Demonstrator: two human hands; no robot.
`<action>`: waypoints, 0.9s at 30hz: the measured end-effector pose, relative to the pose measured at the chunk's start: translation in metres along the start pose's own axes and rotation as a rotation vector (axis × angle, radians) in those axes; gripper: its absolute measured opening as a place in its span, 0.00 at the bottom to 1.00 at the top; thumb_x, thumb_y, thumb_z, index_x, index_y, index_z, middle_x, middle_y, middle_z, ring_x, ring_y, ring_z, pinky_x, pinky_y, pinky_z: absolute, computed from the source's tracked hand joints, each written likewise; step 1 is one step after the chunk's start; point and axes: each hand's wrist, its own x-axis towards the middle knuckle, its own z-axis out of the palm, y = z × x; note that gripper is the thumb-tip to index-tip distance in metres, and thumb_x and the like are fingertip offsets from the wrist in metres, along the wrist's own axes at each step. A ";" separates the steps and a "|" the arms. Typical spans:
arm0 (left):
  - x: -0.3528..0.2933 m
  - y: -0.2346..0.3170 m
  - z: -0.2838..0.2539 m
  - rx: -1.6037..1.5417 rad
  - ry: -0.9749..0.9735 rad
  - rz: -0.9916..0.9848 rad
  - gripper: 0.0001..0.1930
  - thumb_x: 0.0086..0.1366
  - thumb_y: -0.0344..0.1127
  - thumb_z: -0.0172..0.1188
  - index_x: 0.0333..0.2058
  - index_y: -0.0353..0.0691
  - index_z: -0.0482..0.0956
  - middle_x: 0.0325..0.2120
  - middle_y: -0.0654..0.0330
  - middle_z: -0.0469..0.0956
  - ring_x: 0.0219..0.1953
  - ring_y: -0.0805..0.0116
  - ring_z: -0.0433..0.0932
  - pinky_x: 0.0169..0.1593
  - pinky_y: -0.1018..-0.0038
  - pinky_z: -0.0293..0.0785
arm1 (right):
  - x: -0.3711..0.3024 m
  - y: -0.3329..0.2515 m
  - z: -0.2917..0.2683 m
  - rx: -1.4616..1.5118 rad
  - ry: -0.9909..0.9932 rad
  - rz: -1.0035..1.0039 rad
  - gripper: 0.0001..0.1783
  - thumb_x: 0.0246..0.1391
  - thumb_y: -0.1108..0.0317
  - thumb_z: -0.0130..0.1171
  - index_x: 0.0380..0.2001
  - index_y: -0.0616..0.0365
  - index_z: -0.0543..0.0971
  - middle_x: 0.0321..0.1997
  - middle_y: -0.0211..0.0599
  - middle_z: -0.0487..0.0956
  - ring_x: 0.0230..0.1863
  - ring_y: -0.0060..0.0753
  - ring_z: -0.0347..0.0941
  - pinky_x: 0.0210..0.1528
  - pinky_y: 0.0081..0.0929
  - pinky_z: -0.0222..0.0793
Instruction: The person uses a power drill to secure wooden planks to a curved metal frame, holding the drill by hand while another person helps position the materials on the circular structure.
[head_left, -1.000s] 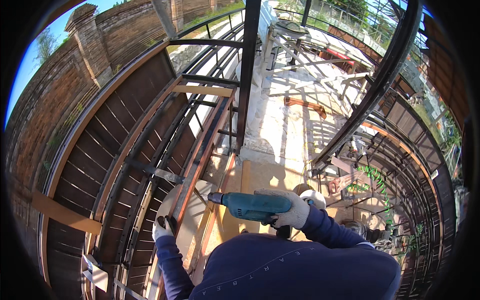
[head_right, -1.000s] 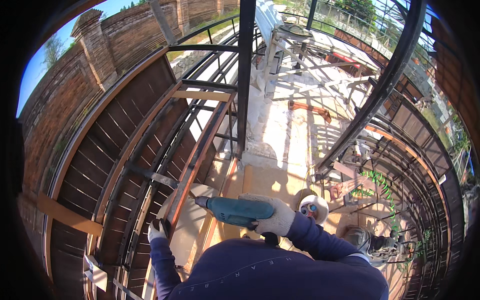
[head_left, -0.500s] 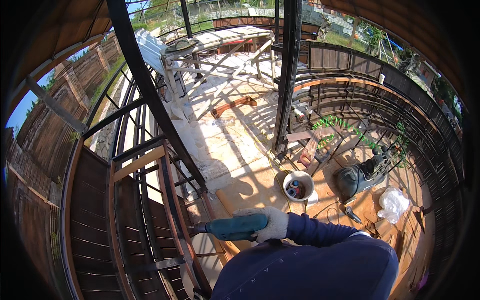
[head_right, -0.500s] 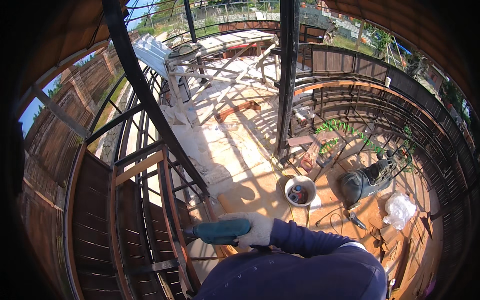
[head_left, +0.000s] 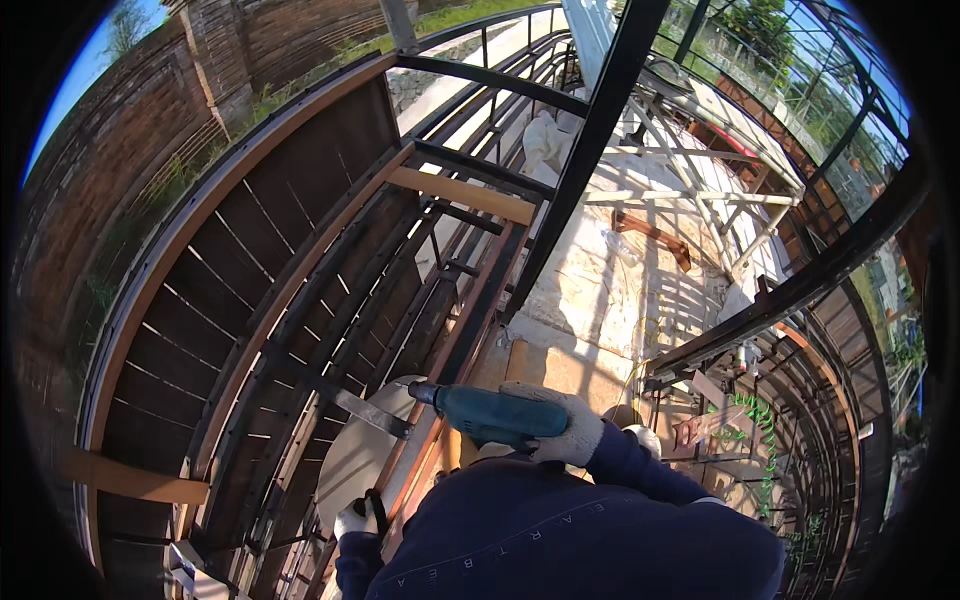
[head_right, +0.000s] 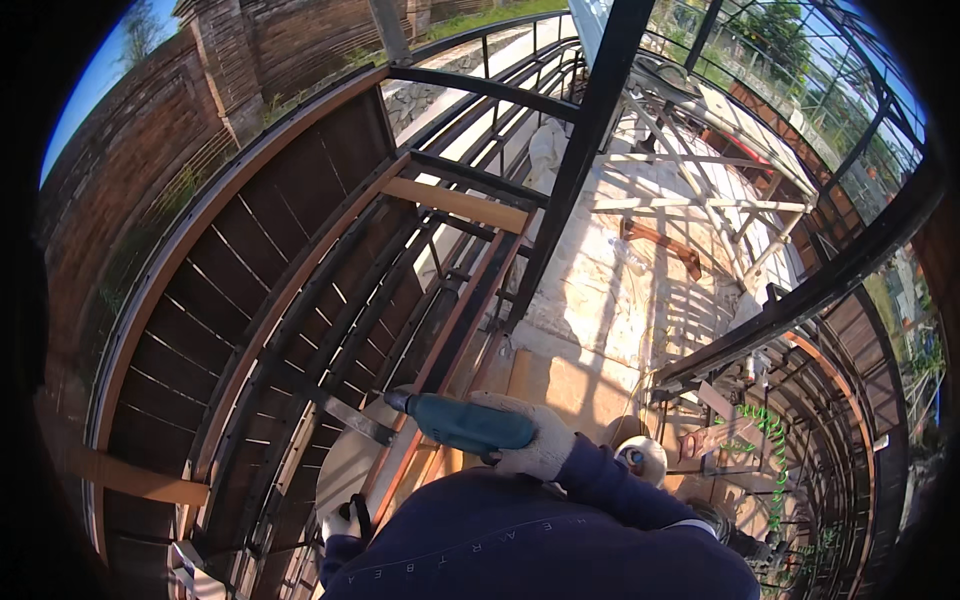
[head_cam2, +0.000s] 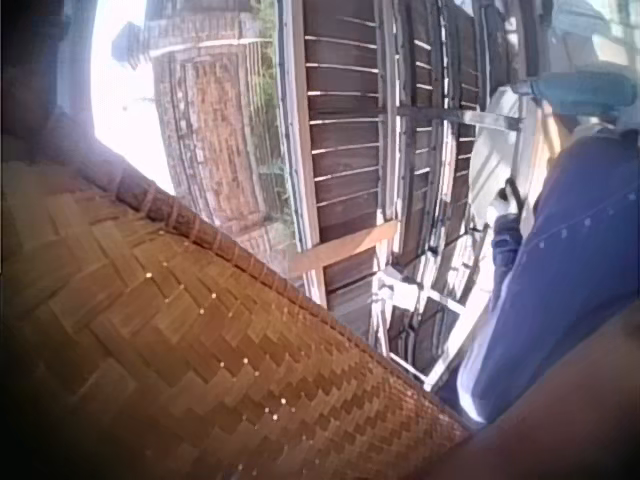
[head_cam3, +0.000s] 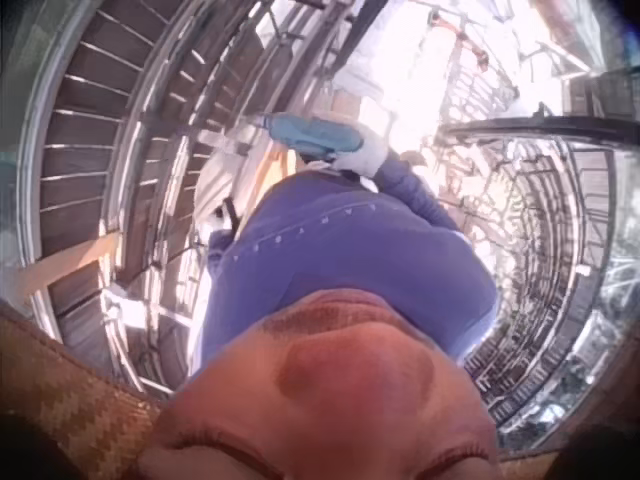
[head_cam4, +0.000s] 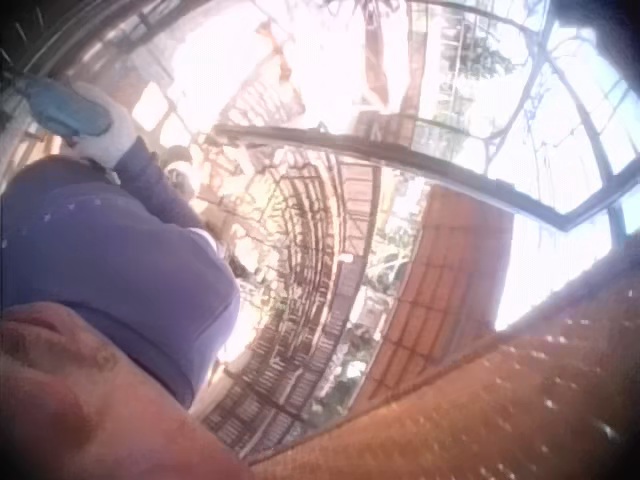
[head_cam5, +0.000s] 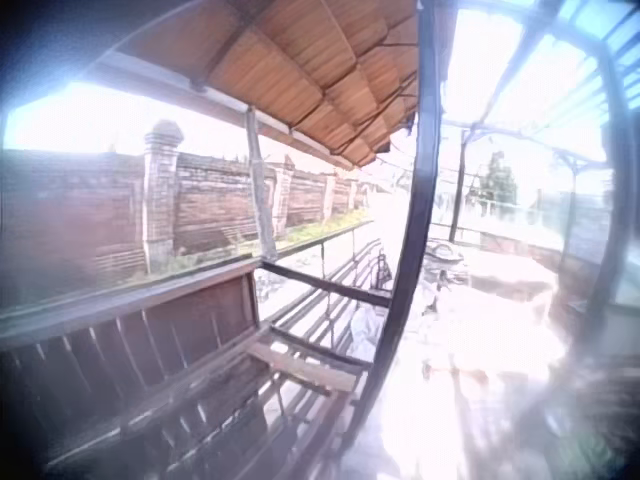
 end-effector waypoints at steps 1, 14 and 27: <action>0.004 -0.006 0.004 -0.021 -0.018 -0.016 0.28 0.66 0.57 0.54 0.23 0.35 0.83 0.21 0.43 0.81 0.29 0.42 0.82 0.34 0.51 0.75 | 0.013 0.008 -0.008 0.034 -0.034 0.021 0.50 0.37 0.78 0.70 0.70 0.61 0.65 0.60 0.38 0.78 0.55 0.26 0.76 0.60 0.29 0.72; -0.029 0.014 0.026 0.076 0.489 -0.299 0.24 0.61 0.59 0.61 0.21 0.44 0.84 0.21 0.55 0.81 0.31 0.51 0.80 0.43 0.59 0.70 | 0.159 -0.037 -0.034 -0.379 -0.600 0.157 0.51 0.38 0.70 0.75 0.68 0.67 0.65 0.64 0.45 0.75 0.61 0.35 0.76 0.63 0.33 0.73; -0.025 0.008 0.025 0.010 0.342 -0.424 0.29 0.61 0.66 0.56 0.26 0.45 0.89 0.25 0.54 0.84 0.35 0.54 0.83 0.48 0.63 0.71 | 0.189 -0.073 0.026 -0.746 -0.766 0.384 0.50 0.31 0.77 0.72 0.65 0.67 0.68 0.54 0.45 0.80 0.46 0.33 0.82 0.48 0.30 0.79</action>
